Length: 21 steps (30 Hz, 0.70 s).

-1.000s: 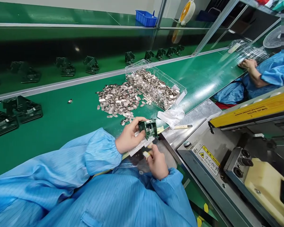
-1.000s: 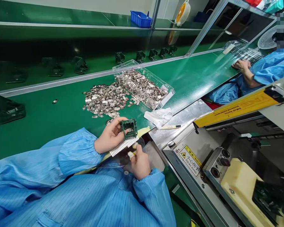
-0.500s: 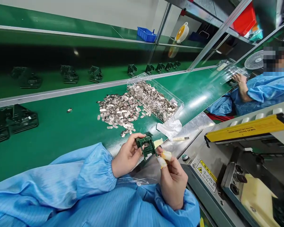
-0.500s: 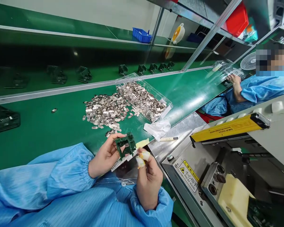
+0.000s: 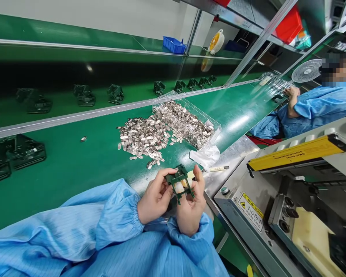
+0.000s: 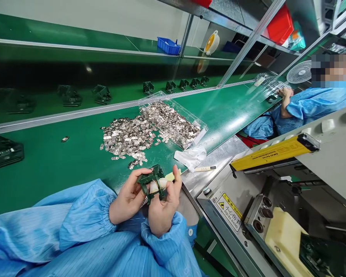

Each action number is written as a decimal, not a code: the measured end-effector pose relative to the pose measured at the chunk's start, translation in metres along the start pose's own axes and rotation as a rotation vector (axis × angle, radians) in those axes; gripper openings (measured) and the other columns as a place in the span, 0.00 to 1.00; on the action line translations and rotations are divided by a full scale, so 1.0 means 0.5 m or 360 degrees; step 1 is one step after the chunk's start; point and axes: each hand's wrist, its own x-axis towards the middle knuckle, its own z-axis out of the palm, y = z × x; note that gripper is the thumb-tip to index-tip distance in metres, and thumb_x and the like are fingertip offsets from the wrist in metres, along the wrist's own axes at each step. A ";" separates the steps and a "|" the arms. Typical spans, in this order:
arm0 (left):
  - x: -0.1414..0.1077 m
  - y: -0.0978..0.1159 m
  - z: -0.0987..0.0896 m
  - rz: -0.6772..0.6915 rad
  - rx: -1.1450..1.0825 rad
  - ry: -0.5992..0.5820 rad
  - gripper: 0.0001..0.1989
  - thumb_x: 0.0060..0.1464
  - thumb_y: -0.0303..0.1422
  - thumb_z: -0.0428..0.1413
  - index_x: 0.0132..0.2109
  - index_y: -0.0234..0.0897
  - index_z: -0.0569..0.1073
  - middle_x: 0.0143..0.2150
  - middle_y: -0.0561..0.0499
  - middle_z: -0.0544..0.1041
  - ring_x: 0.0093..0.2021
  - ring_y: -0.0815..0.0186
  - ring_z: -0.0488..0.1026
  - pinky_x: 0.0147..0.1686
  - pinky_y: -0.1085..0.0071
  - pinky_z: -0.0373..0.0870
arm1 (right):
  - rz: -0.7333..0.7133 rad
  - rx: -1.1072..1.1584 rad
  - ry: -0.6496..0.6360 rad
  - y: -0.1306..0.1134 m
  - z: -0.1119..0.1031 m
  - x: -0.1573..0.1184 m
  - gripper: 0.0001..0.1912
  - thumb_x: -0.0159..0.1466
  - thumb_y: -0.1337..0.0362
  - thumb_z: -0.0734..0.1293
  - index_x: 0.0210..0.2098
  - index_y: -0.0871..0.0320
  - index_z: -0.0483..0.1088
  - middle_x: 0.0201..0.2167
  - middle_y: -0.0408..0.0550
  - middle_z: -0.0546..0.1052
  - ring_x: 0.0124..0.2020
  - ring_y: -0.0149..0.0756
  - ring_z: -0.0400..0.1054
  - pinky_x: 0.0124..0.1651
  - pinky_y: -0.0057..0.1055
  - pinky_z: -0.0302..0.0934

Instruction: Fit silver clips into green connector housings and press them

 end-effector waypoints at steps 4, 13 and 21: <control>-0.004 -0.003 0.001 0.0049 0.0031 -0.0003 0.15 0.65 0.35 0.50 0.57 0.41 0.63 0.45 0.47 0.75 0.35 0.69 0.73 0.34 0.75 0.70 | 0.0163 0.0266 0.0067 0.015 0.003 -0.009 0.03 0.60 0.65 0.68 0.33 0.58 0.71 0.64 0.57 0.62 0.65 0.49 0.56 0.63 0.49 0.55; -0.020 0.014 0.024 0.0041 0.0099 -0.0050 0.16 0.64 0.32 0.50 0.58 0.42 0.62 0.49 0.46 0.73 0.40 0.67 0.74 0.40 0.73 0.72 | 0.0299 0.0627 -0.0006 0.008 -0.025 -0.011 0.26 0.59 0.62 0.73 0.56 0.55 0.68 0.56 0.54 0.72 0.55 0.44 0.68 0.57 0.41 0.65; -0.017 0.033 0.049 -0.0088 -0.0059 -0.0121 0.16 0.63 0.35 0.53 0.56 0.42 0.60 0.49 0.45 0.73 0.41 0.66 0.74 0.39 0.73 0.73 | 0.0328 0.0902 -0.0063 0.025 -0.063 -0.021 0.15 0.62 0.65 0.70 0.49 0.53 0.70 0.50 0.49 0.76 0.49 0.40 0.71 0.53 0.38 0.66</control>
